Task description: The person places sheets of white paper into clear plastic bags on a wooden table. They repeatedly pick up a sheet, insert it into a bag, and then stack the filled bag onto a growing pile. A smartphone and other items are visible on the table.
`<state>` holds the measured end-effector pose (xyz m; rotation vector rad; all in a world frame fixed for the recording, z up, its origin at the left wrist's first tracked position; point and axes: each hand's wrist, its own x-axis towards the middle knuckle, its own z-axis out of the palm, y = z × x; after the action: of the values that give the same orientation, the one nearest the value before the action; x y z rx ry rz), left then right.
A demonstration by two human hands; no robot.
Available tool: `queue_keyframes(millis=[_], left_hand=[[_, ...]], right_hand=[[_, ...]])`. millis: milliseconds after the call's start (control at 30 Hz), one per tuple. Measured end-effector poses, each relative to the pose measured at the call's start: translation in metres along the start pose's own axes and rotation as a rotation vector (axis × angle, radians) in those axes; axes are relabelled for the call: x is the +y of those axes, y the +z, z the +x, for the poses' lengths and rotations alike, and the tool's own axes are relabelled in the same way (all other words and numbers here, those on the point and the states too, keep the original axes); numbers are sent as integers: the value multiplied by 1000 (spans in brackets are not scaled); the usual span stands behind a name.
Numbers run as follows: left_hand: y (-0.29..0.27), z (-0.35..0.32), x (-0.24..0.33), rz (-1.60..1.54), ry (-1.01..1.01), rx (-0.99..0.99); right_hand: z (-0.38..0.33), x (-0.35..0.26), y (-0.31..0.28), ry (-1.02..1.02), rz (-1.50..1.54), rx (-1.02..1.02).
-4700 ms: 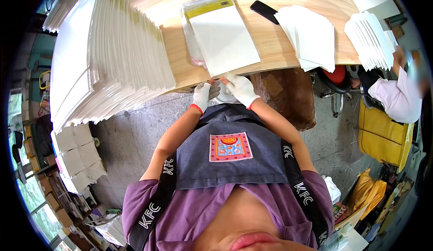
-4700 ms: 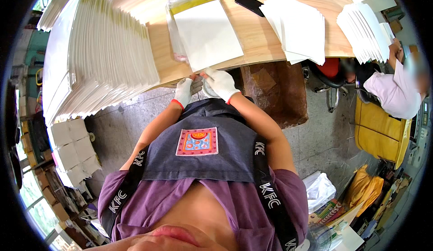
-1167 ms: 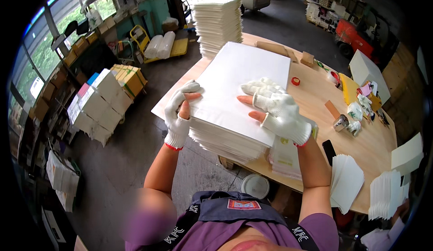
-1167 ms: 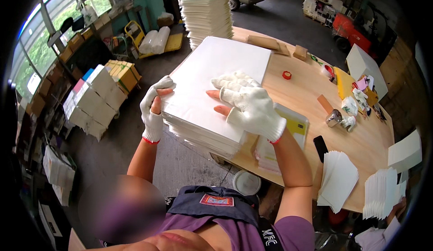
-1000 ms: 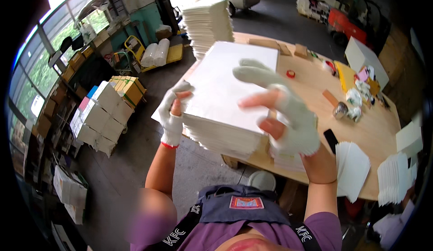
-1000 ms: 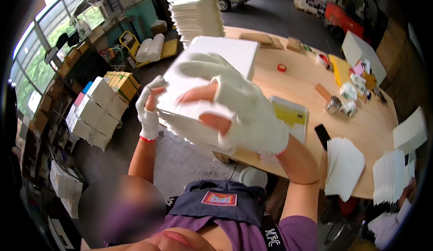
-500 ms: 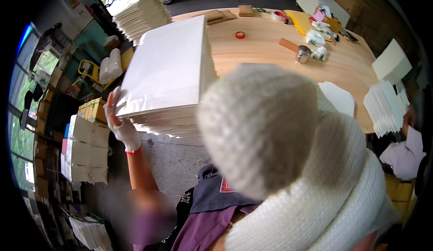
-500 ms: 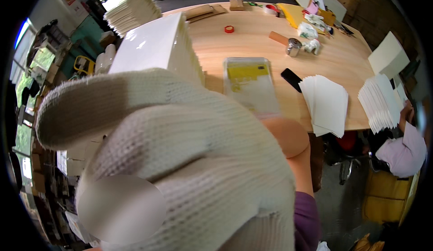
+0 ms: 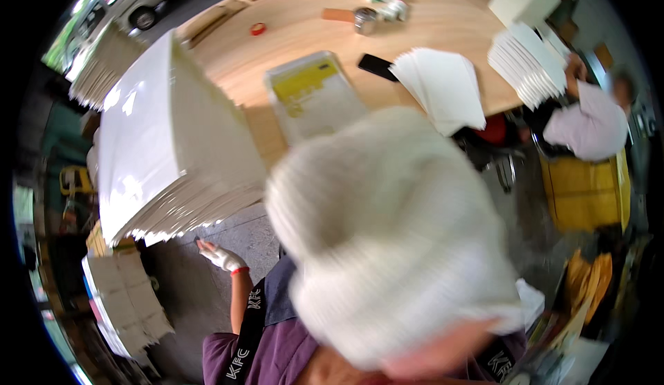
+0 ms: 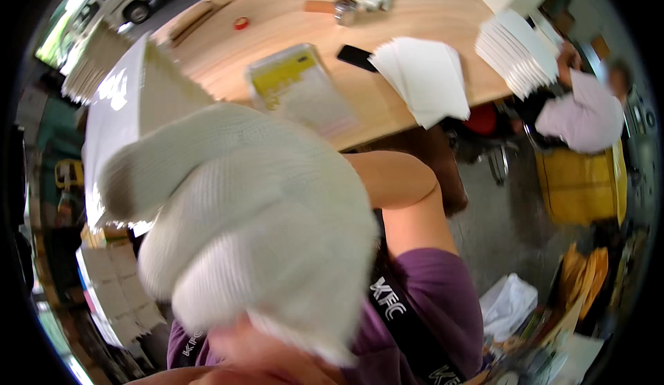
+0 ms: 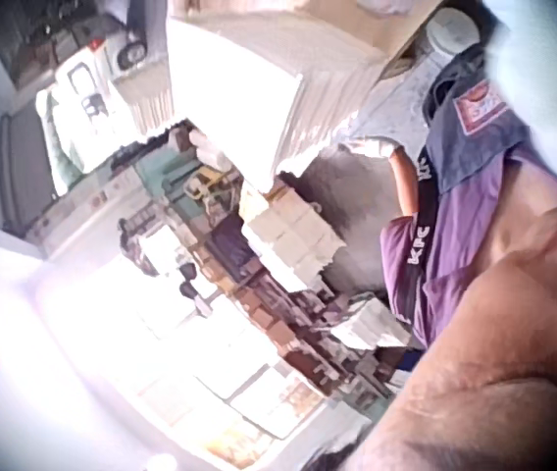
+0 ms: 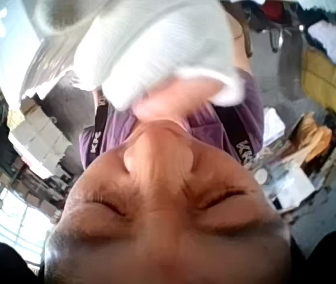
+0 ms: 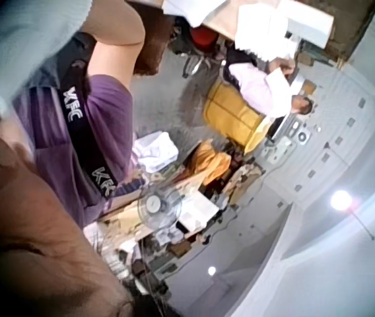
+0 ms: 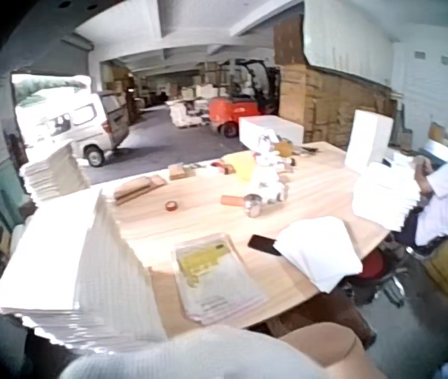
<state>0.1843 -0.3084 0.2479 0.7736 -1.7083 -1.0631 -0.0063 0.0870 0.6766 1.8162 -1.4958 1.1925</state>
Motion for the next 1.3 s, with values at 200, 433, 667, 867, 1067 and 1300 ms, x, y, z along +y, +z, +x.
queue_keyframes(millis=[200,433,667,867,1067,1300], left_hand=[[21,-79,-41,85,-676,-404],[72,-95,-3,-127,-572,-790],[112,-85,105,234,-136,-1096],[147,-83,166,32,468,-1207],[252,-86,221,250,954,-999],[323,-62,184,639,892,-1125]], right_hand=[[-156,78,17,945,64,358],[-387,117,-65,1899,106,1021],[-429,149,-79,1956,580,1281],[-416,163,-68,1809,618,1444],[-430,142,-67,1662,629,1620],[-461,63,-52,1904,857,1406]])
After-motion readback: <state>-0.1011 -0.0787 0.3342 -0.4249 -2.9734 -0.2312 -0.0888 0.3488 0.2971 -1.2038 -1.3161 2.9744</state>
